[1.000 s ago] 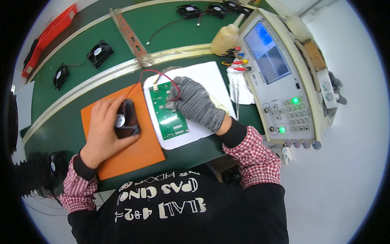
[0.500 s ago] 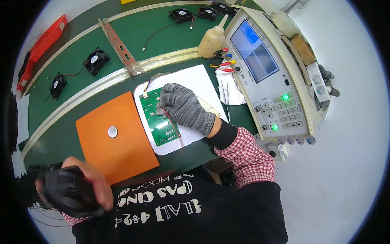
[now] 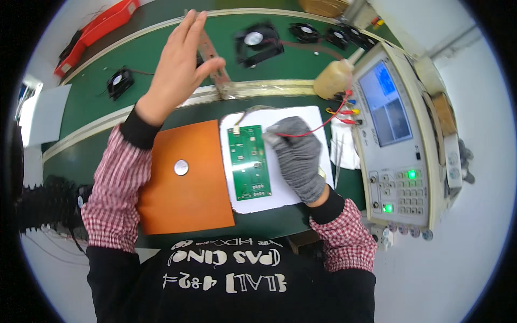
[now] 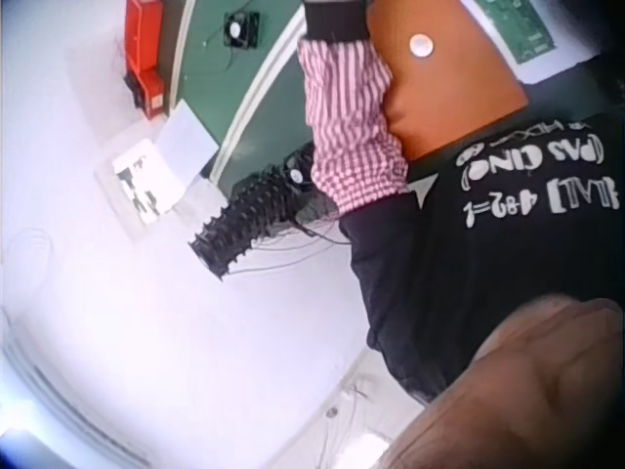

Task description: The person repeatedly picks up small black cooling fans from a stack on the left, connects their wires to a green circuit board on the right, and observes the fan's operation. After testing, the person places the fan on the table and repeats the process with the next fan in the stack.

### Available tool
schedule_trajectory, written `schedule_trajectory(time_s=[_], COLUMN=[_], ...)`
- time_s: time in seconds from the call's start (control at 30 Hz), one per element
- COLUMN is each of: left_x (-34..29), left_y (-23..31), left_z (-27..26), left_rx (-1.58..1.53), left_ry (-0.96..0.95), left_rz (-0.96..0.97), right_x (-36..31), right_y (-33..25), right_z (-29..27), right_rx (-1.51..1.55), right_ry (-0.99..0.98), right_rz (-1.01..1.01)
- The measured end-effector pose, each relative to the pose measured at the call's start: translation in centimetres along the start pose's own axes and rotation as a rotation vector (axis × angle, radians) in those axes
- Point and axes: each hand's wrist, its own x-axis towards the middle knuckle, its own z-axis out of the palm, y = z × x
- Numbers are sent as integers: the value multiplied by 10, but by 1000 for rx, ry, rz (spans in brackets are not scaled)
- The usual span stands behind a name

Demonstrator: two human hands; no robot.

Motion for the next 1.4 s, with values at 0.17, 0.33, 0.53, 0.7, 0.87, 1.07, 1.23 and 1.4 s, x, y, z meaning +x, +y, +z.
schedule_trajectory(time_s=[0.17, 0.33, 0.53, 0.7, 0.87, 1.07, 1.23, 1.4], left_x=[-26, -28, -66, -69, -71, -65, -78, -96], left_y=[-68, 23, 85, 20, 55, 64, -5, 32], left_z=[35, -35, -117, -137, -139, -141, -150, -124], left_rx=[189, -603, -844, 259, -403, -628, 518, -89], left_ry=[-573, -326, -904, -568, -598, -879, -505, -441], left_rz=[-335, 153, 597, 28, 327, 506, 98, 183], right_x=[2, 3, -1, 7, 11, -1, 15, 7], right_y=[-2, -16, -31, -9, -54, -37, -23, -8], right_z=[-10, -1, 5, -17, 20, 2, -37, -8], right_rx=[-114, -233, -332, -495, -107, -331, -833, -53], right_ry=[-6, -36, -470, -259, -376, -524, -372, -307], right_rz=[-148, -214, -502, -384, -450, -605, -308, 206])
